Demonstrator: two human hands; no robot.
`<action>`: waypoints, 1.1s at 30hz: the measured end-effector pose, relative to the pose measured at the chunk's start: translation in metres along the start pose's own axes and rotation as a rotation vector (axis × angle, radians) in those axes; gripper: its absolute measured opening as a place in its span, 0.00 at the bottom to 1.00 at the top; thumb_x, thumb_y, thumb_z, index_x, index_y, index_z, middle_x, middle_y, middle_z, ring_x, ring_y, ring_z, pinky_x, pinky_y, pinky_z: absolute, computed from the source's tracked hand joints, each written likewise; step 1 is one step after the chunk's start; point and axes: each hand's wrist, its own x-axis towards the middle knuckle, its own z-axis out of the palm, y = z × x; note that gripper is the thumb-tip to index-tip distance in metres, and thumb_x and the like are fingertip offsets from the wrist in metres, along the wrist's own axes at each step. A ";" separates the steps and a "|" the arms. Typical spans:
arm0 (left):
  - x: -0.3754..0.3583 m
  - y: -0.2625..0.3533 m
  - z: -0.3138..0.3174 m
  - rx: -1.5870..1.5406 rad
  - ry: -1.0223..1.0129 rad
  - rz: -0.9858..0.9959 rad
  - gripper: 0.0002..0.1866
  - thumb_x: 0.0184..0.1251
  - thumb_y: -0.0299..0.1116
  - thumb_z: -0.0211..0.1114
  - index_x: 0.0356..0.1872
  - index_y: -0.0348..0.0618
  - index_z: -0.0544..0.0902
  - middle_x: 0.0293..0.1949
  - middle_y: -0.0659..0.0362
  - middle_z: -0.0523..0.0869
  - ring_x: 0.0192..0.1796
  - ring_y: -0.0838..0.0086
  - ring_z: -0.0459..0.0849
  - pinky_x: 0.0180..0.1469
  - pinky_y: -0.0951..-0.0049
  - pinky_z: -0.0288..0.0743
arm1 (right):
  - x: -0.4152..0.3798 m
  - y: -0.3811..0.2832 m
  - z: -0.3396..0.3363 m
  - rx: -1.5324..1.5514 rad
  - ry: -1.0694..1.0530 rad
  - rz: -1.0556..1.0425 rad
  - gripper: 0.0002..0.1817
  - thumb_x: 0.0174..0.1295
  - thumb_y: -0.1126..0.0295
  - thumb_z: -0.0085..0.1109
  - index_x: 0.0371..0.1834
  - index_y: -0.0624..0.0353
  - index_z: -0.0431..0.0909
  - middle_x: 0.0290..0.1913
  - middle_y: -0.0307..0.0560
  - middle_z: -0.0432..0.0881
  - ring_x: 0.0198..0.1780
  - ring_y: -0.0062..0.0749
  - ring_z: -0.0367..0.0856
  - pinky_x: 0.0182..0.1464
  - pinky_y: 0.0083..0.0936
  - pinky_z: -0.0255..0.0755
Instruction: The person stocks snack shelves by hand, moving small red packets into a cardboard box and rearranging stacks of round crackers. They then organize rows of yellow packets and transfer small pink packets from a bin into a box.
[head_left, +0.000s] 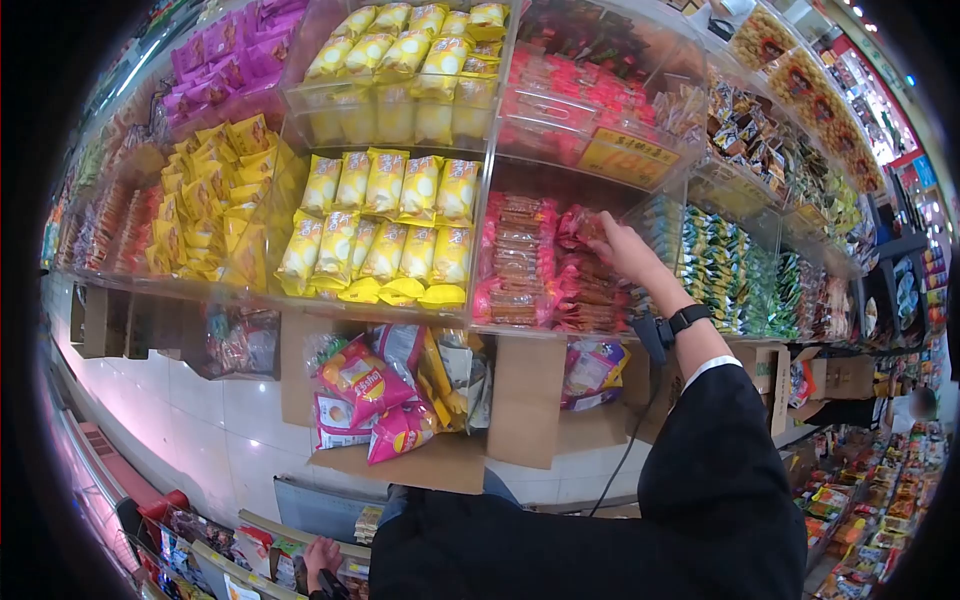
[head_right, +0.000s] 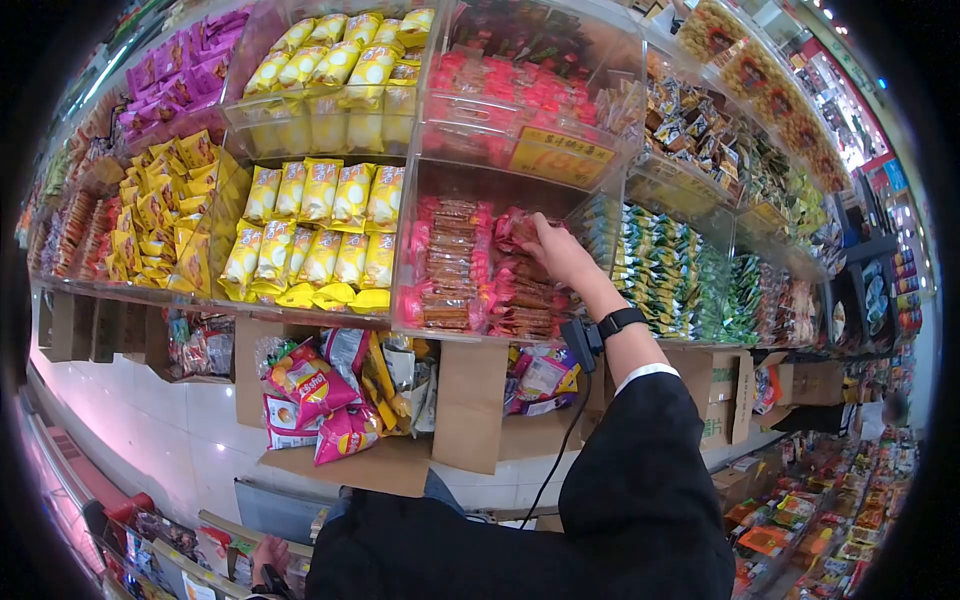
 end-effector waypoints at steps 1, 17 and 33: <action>0.000 0.000 0.001 -0.002 0.000 -0.011 0.22 0.69 0.39 0.63 0.62 0.51 0.73 0.51 0.56 0.82 0.44 0.62 0.85 0.38 0.60 0.79 | -0.003 0.000 -0.001 -0.002 -0.003 -0.001 0.23 0.67 0.65 0.62 0.57 0.64 0.62 0.43 0.72 0.81 0.50 0.70 0.79 0.46 0.55 0.73; -0.007 0.014 -0.005 0.088 -0.016 0.010 0.26 0.69 0.41 0.61 0.67 0.53 0.70 0.57 0.58 0.81 0.49 0.64 0.85 0.43 0.61 0.77 | -0.018 -0.007 0.001 0.122 0.162 -0.172 0.16 0.70 0.69 0.60 0.54 0.65 0.68 0.49 0.67 0.82 0.51 0.69 0.76 0.46 0.42 0.74; -0.195 0.244 0.162 0.975 -0.493 0.729 0.20 0.66 0.28 0.66 0.58 0.33 0.79 0.33 0.57 0.87 0.36 0.76 0.84 0.40 0.76 0.74 | -0.074 -0.042 -0.015 -0.050 -0.611 0.001 0.20 0.52 0.71 0.68 0.50 0.58 0.83 0.43 0.56 0.87 0.47 0.54 0.84 0.49 0.41 0.78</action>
